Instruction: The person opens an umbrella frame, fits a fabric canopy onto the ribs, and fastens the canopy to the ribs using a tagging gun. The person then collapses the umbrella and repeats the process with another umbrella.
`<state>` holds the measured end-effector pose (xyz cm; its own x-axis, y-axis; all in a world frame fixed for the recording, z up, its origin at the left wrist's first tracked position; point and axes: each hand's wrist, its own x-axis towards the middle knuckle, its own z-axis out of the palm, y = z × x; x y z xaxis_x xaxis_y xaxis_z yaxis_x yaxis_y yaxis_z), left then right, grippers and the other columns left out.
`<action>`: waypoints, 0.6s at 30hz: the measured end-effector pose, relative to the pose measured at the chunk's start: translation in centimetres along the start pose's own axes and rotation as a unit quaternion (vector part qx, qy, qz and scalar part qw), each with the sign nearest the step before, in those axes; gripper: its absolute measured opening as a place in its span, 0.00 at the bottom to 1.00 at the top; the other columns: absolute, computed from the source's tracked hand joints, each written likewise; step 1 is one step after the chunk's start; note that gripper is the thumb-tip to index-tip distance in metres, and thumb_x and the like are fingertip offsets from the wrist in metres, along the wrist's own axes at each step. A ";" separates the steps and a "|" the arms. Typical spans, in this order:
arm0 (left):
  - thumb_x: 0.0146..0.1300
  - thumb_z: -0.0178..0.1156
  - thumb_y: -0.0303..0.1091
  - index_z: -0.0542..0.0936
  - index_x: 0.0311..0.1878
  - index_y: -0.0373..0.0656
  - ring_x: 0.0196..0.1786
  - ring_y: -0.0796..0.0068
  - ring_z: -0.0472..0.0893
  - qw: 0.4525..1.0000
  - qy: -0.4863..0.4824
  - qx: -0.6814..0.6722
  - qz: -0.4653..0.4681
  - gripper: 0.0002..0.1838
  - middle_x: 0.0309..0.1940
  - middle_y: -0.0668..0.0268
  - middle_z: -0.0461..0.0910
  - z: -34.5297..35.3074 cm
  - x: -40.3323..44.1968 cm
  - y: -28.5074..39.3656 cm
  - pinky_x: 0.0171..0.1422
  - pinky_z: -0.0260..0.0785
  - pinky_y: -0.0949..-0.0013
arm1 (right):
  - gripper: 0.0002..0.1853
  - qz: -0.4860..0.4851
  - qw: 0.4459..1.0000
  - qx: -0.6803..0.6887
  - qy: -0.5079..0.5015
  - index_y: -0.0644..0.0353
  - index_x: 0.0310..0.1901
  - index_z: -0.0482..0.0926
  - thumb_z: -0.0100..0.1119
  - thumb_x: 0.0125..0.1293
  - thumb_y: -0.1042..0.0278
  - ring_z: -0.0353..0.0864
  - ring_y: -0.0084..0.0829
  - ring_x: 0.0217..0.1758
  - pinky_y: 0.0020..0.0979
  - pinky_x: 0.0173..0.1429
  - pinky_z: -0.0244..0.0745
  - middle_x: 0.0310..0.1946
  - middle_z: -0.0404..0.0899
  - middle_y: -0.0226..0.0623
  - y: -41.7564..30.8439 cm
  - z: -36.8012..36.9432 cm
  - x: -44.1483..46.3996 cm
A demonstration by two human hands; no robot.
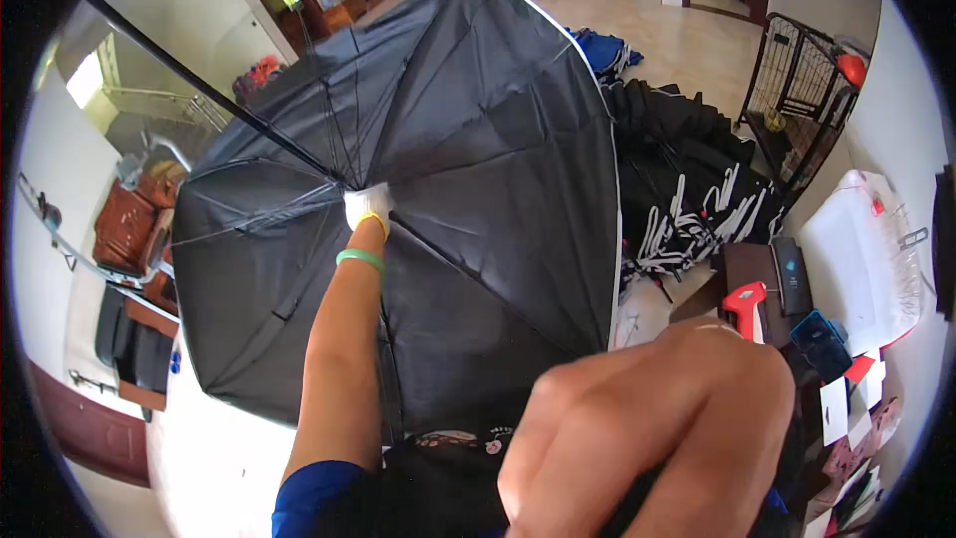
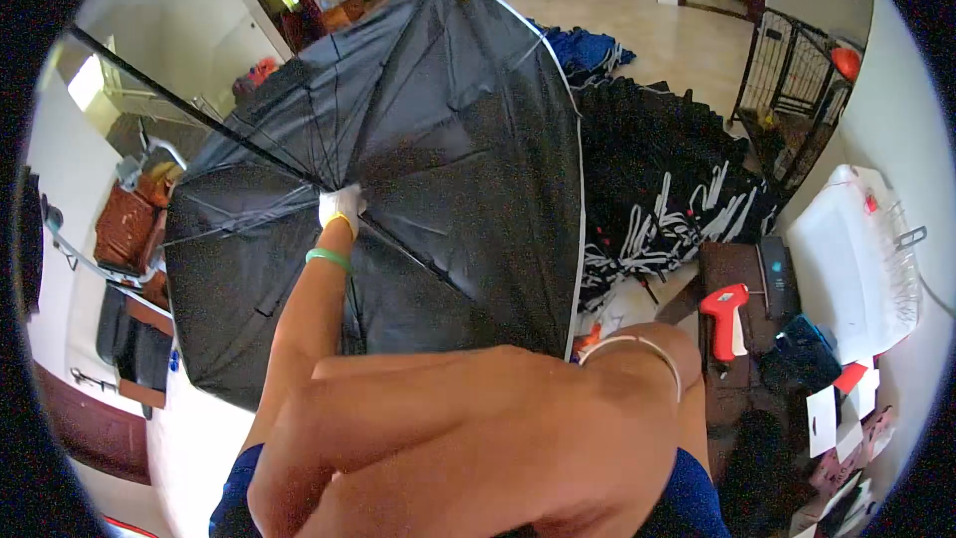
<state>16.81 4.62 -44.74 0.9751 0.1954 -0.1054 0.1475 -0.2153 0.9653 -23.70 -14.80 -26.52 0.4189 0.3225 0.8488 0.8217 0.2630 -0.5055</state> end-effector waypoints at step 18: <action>0.68 0.49 0.26 0.65 0.69 0.48 0.26 0.76 0.80 0.947 -0.072 0.238 0.202 0.26 0.36 0.63 0.81 -13.8 12.1 9.8 0.25 0.73 0.72 | 0.36 0.354 0.743 -0.225 0.521 0.68 0.60 0.69 0.67 0.61 0.48 0.77 0.31 0.53 0.31 0.55 0.74 0.52 0.75 0.38 18.5 -15.8 -12.0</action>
<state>27.73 18.07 -33.27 0.9752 -0.1206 0.1854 -0.2184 -0.6583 0.7203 -7.39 -28.18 -43.64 0.6863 -0.7066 0.1724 0.2012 -0.0433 -0.9786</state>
